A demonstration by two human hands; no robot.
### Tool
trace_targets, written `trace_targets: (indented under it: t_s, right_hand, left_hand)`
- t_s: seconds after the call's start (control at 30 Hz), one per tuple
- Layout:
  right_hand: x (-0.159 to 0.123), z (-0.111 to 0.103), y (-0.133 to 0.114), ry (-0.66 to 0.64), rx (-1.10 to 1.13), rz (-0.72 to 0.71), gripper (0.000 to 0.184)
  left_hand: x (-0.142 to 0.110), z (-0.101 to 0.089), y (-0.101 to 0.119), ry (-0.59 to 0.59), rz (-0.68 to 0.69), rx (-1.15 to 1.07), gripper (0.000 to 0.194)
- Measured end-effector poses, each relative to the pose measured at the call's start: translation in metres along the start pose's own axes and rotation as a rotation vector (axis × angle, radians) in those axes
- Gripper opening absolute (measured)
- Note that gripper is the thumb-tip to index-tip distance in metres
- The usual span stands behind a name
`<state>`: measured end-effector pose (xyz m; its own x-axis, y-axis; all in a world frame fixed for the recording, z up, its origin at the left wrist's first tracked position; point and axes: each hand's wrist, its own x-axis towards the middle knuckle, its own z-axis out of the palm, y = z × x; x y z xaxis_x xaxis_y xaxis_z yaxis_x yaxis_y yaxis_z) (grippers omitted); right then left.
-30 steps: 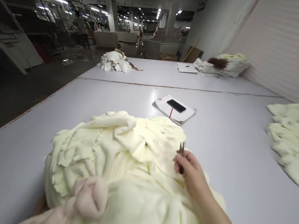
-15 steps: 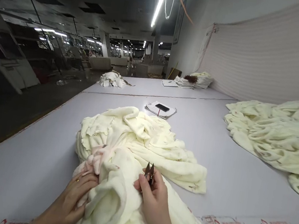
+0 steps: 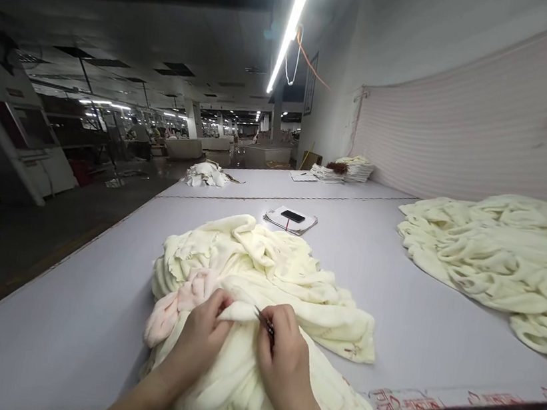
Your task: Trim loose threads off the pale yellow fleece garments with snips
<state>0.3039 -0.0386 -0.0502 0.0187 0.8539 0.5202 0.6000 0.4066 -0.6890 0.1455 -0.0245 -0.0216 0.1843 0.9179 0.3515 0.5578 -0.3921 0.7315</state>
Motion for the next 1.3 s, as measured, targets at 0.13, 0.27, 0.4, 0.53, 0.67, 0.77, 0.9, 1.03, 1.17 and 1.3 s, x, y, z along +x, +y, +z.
trace_targets:
  t_s: [0.13, 0.27, 0.4, 0.53, 0.67, 0.77, 0.9, 1.03, 1.17, 1.3]
  right_hand:
    - [-0.003, -0.006, -0.003, -0.144, -0.095, -0.020, 0.016]
    - [-0.001, -0.023, -0.018, -0.349, 0.069, 0.063, 0.010]
    - [-0.002, -0.025, -0.030, -0.311, -0.013, -0.021, 0.021]
    - [-0.001, -0.016, -0.031, -0.279, -0.076, -0.018, 0.022]
    - [0.002, -0.017, -0.030, -0.345, 0.014, 0.064, 0.021]
    - [0.002, -0.019, -0.032, -0.357, -0.010, 0.016, 0.023]
    - [-0.002, -0.018, -0.033, -0.310, -0.050, 0.024, 0.021]
    - [-0.006, -0.011, -0.026, -0.263, -0.156, -0.043, 0.024]
    - [0.003, -0.004, -0.015, -0.102, -0.206, -0.029, 0.023]
    - [0.010, -0.008, -0.016, -0.151, -0.128, 0.064, 0.010]
  left_hand:
    - [-0.018, 0.004, -0.020, 0.077, -0.043, -0.310, 0.021]
    - [-0.027, 0.007, -0.031, 0.108, 0.005, -0.386, 0.020]
    - [-0.027, 0.007, -0.035, 0.154, 0.103, -0.299, 0.026]
    - [-0.027, 0.000, -0.032, 0.228, 0.235, -0.133, 0.032]
    - [-0.029, -0.005, -0.031, 0.255, 0.298, -0.043, 0.033]
    - [-0.032, -0.003, -0.035, 0.275, 0.261, -0.039, 0.032]
    - [-0.035, -0.005, -0.037, 0.326, 0.255, -0.035, 0.038]
    - [-0.033, -0.017, -0.028, 0.299, 0.235, -0.091, 0.035]
    - [-0.026, -0.026, -0.019, -0.126, -0.196, -0.520, 0.018]
    - [-0.023, -0.026, -0.018, -0.202, -0.447, -0.979, 0.024]
